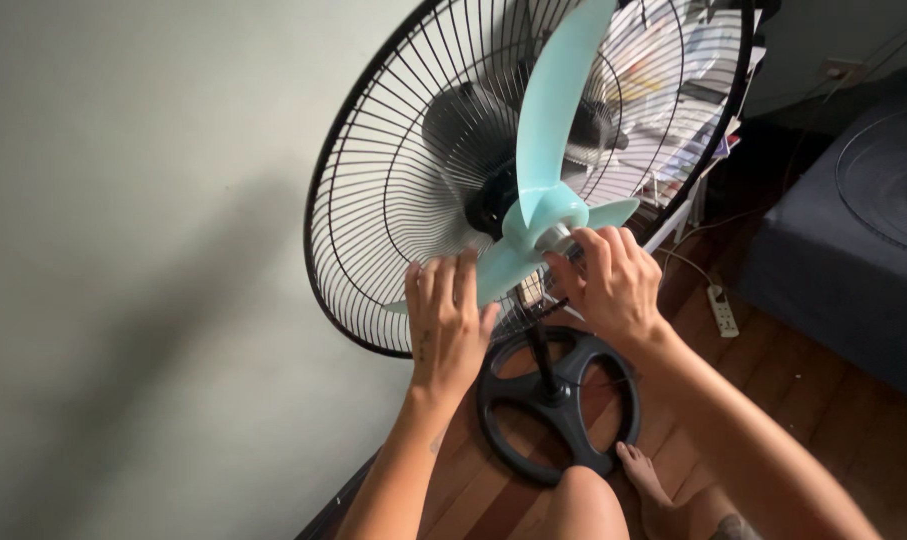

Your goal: The person disassembles a standing electric fan by removing the front grille, fan blades, and rear grille using a screwdriver and hands. The components are placed on a nearby desk and bed.

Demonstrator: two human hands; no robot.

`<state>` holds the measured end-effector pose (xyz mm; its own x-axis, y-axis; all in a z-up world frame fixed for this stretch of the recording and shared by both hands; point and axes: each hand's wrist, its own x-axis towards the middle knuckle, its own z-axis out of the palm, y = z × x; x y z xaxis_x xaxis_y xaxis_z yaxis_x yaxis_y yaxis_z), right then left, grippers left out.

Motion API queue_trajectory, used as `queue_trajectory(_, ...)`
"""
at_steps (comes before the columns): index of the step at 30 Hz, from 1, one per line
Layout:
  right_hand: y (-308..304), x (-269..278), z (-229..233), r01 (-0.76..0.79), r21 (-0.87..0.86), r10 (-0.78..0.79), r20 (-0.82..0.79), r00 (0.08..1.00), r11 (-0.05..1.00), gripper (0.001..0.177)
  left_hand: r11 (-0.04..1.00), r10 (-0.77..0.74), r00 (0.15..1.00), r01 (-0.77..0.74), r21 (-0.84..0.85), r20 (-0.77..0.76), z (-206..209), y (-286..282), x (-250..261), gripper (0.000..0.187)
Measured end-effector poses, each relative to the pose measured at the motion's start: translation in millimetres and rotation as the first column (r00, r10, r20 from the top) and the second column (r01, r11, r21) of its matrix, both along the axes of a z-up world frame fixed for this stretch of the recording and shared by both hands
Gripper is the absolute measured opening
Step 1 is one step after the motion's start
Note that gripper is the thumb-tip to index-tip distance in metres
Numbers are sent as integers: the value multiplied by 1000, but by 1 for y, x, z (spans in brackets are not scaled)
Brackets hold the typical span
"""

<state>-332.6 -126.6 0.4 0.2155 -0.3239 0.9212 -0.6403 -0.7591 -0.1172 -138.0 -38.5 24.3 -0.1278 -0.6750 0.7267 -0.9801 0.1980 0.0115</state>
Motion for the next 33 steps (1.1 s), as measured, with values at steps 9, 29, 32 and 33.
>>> queue_trajectory(9,-13,-5,13,59,-119,-82,-193,978,991,38,993,-101,995,100,-63,-11,-9,-5,12,71)
queue_trajectory(29,39,34,18,-200,612,-152,473,868,765,44,995,-62,995,55,-87,-80,-14,-10,0,67)
queue_trajectory(32,44,33,22,8,335,-117,304,946,942,41,993,-95,991,88,-80,-95,-15,-7,2,69)
queue_trajectory(33,43,34,23,41,299,-127,274,953,953,37,993,-93,991,85,-80,-93,-15,-6,2,71)
